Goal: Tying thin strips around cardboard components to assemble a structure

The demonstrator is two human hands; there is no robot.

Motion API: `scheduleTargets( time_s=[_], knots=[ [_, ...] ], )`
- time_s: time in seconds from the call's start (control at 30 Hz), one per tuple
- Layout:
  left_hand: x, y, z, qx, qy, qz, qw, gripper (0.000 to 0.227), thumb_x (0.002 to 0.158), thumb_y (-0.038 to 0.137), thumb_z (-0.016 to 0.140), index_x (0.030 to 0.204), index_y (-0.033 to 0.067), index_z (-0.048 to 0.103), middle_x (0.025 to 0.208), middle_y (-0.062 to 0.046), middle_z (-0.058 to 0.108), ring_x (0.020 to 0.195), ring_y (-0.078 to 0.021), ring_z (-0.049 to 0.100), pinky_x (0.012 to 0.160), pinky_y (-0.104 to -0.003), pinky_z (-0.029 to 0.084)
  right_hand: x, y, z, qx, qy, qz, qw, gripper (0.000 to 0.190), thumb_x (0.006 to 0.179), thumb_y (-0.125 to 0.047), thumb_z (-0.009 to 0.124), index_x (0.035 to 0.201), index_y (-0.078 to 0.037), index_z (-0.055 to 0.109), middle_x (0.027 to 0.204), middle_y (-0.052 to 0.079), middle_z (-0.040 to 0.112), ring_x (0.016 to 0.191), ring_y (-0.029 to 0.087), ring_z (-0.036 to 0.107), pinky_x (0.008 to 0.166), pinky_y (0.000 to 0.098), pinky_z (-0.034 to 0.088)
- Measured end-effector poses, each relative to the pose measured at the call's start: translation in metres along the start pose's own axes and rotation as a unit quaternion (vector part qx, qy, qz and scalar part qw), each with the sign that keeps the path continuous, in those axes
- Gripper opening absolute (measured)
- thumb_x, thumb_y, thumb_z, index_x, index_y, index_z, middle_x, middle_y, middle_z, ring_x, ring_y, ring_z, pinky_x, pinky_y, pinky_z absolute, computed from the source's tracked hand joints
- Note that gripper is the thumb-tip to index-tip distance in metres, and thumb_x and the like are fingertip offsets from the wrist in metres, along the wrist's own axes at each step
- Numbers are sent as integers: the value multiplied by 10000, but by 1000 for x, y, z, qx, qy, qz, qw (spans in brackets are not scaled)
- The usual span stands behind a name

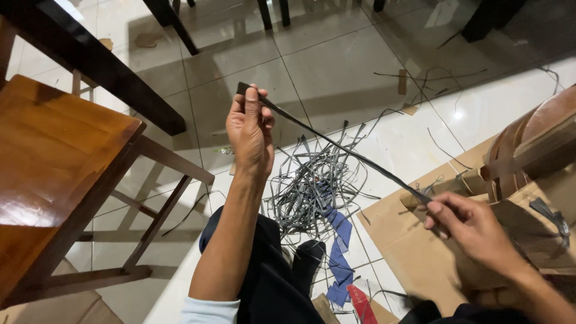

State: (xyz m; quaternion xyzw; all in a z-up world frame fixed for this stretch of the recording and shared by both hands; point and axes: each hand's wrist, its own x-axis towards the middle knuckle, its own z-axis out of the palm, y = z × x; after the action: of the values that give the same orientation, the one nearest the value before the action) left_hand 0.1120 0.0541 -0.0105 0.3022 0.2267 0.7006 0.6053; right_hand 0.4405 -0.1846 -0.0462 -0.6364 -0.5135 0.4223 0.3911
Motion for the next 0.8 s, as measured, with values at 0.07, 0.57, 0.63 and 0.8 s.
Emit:
scheduleTargets(
  time_s=[0.07,0.57,0.63,0.8],
  knots=[
    [2,-5,3,0,4,7,1000,139,978,213,712,1055,109,661,970,-52,724,642,-35,617,538,-166,458,-8,-2,4,32,19,29,999,226,992,-162,641,882,12,736,758,151,807,568,174,557,556,299,489],
    [9,-22,0,-12,43,0,999,208,992,234,699,1145,95,724,992,-21,698,617,-2,559,440,-135,368,-19,-7,-2,61,200,-61,976,112,1193,-53,530,1100,9,520,1054,223,689,694,211,563,613,273,432],
    [10,-21,-4,1,68,-4,998,230,939,246,758,1121,112,715,1100,19,743,603,7,542,458,-139,363,-17,-3,-3,62,212,-88,971,104,1203,-48,541,1120,-1,501,1032,223,674,679,208,563,614,272,430],
    [6,-11,0,23,101,-31,994,247,869,316,794,985,150,653,746,72,586,550,3,497,452,-145,344,-21,-25,2,40,261,-60,963,168,1265,-147,516,1247,-20,407,1090,226,663,698,219,566,657,289,441]
  ],
)
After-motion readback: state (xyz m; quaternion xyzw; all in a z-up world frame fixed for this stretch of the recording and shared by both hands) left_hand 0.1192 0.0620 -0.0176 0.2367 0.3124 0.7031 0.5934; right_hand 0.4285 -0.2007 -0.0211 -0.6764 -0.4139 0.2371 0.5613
